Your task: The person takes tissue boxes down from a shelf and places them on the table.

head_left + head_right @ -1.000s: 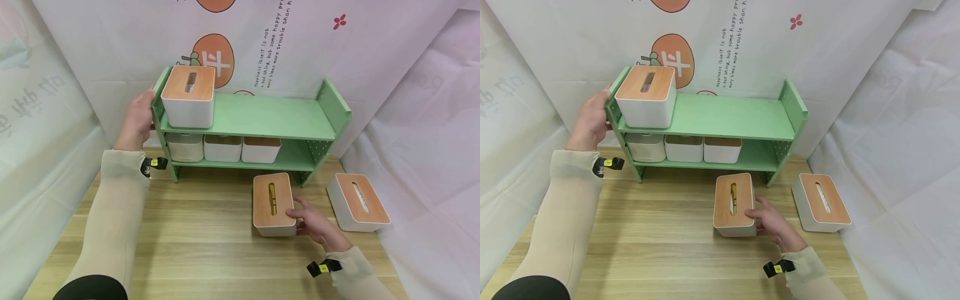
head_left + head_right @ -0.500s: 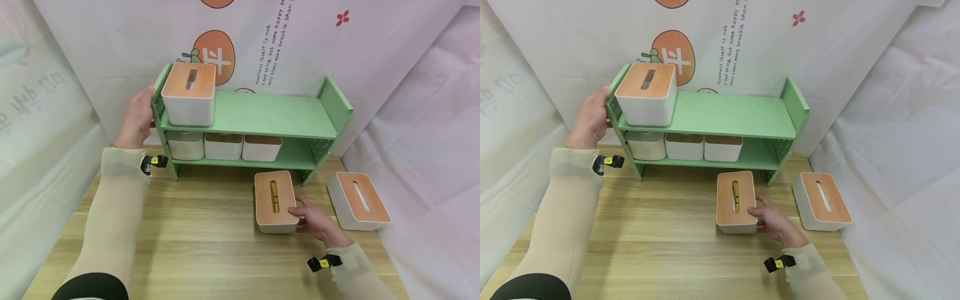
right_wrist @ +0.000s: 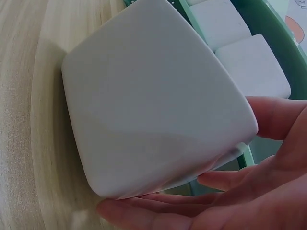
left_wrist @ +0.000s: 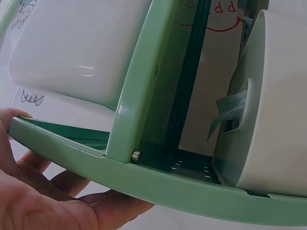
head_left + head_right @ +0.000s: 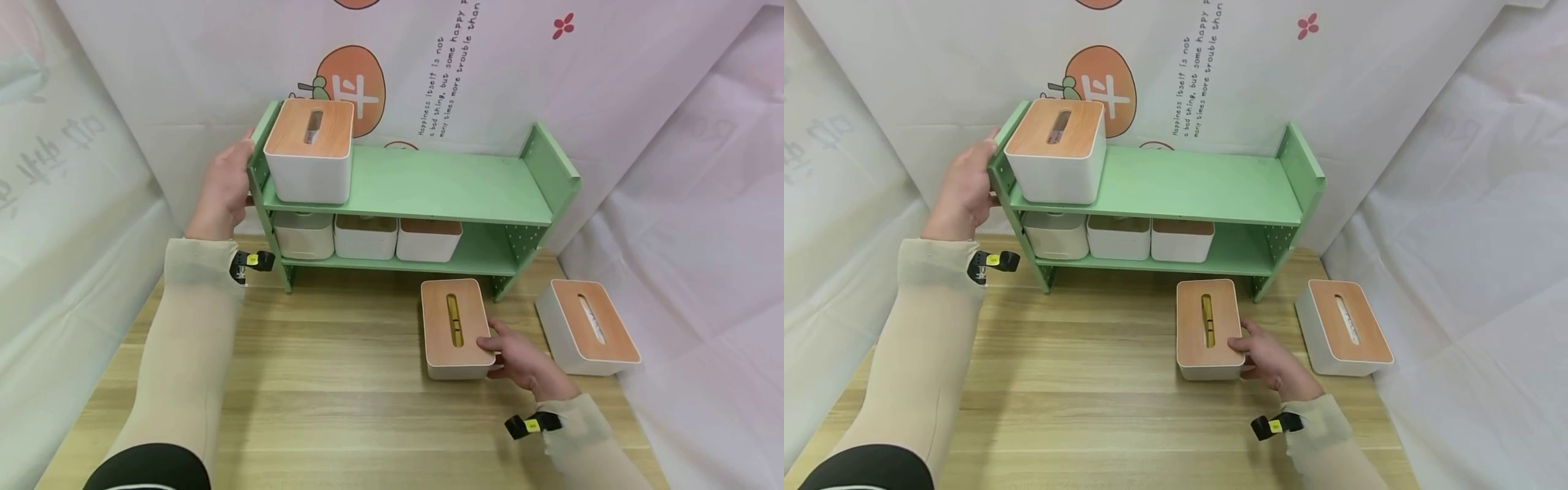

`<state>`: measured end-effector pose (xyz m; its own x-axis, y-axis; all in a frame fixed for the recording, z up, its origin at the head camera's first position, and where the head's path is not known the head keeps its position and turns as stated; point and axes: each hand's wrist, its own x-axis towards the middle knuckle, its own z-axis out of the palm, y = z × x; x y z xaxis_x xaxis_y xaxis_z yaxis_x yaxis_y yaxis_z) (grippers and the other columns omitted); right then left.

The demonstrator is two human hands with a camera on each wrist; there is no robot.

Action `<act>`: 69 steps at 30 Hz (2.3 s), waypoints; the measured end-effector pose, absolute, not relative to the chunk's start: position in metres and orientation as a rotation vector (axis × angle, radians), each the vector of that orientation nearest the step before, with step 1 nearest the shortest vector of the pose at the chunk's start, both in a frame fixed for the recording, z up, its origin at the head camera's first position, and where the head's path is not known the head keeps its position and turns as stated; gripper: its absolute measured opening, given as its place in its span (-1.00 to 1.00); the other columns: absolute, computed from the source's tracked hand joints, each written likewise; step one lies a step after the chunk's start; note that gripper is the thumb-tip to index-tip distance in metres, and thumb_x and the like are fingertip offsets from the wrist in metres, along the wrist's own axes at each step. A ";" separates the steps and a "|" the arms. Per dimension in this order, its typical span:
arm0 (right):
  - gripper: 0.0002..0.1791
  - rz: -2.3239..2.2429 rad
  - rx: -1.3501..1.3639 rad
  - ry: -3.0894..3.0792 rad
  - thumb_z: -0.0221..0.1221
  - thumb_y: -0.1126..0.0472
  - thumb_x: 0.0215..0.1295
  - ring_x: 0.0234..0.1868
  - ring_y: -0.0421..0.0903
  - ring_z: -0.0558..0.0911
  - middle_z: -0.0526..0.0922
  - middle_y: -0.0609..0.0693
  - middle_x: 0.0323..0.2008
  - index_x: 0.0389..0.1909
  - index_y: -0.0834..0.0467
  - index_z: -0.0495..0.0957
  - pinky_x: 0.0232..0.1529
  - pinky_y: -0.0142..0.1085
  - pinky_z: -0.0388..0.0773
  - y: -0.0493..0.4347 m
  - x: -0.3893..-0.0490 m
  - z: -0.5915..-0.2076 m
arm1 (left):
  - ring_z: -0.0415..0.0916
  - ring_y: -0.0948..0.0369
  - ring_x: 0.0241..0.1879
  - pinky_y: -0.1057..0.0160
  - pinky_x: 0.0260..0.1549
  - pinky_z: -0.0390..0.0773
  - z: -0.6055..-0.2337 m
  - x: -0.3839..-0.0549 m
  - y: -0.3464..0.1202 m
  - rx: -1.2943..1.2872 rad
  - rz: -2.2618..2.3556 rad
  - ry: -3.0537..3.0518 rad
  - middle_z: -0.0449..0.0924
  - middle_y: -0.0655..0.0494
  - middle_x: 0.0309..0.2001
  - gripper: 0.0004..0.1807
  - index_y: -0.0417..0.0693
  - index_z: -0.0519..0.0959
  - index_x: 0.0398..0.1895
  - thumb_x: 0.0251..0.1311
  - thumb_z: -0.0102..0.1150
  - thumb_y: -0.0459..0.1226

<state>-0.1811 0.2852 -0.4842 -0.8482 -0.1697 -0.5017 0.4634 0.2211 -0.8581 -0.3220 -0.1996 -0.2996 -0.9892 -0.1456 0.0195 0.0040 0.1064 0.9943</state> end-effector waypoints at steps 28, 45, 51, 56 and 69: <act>-0.58 -0.270 -0.725 3.285 0.37 0.08 0.17 -0.37 0.07 0.49 0.51 0.13 -0.29 0.04 0.14 0.65 -0.43 -0.11 0.50 0.208 -0.143 -0.468 | 0.41 0.12 0.05 0.17 -0.18 0.53 -0.299 -0.322 -0.200 0.147 -2.074 -2.217 0.11 0.33 0.51 -0.55 0.57 0.31 0.40 0.49 -0.19 0.15; -0.78 -0.056 -0.450 3.284 0.36 0.15 0.15 -0.49 -0.01 0.30 0.38 -0.01 -0.41 -0.17 0.07 0.68 -0.69 -0.23 0.28 0.212 -0.138 -0.473 | 0.36 0.13 0.09 0.17 -0.17 0.51 -0.299 -0.322 -0.199 0.152 -2.054 -2.229 0.08 0.41 0.50 -0.56 0.59 0.31 0.40 0.50 -0.21 0.13; -0.78 -0.047 -0.351 3.293 0.34 0.15 0.16 -0.49 0.04 0.34 0.38 0.08 -0.44 -0.22 0.14 0.63 -0.73 -0.16 0.29 0.221 -0.139 -0.469 | 0.34 0.11 0.15 0.15 -0.15 0.50 -0.299 -0.322 -0.199 0.148 -2.078 -2.212 0.07 0.41 0.51 -0.56 0.59 0.31 0.40 0.50 -0.19 0.12; -0.74 -0.037 -0.355 3.324 0.35 0.18 0.12 -0.50 0.04 0.36 0.41 0.07 -0.43 -0.18 0.20 0.64 -0.72 -0.17 0.32 0.222 -0.142 -0.471 | 0.31 0.11 0.19 0.18 -0.16 0.50 -0.299 -0.322 -0.200 0.157 -2.080 -2.209 0.07 0.43 0.50 -0.56 0.59 0.32 0.39 0.50 -0.19 0.13; -0.81 -0.052 -0.180 3.220 0.28 0.23 0.19 -0.45 0.10 0.42 0.46 0.15 -0.33 -0.24 0.25 0.63 -0.61 -0.08 0.44 0.243 -0.143 -0.465 | 0.31 0.07 0.22 0.11 -0.10 0.49 -0.299 -0.322 -0.198 0.156 -2.053 -2.227 0.10 0.33 0.51 -0.56 0.64 0.30 0.39 0.50 -0.22 0.13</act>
<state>-0.1426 0.2425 -0.4654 -0.9903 -0.1098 0.0857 -0.1125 0.9933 -0.0275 -0.3215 -0.1981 -0.2995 -0.9888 -0.1488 0.0105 -0.0016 0.0811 0.9967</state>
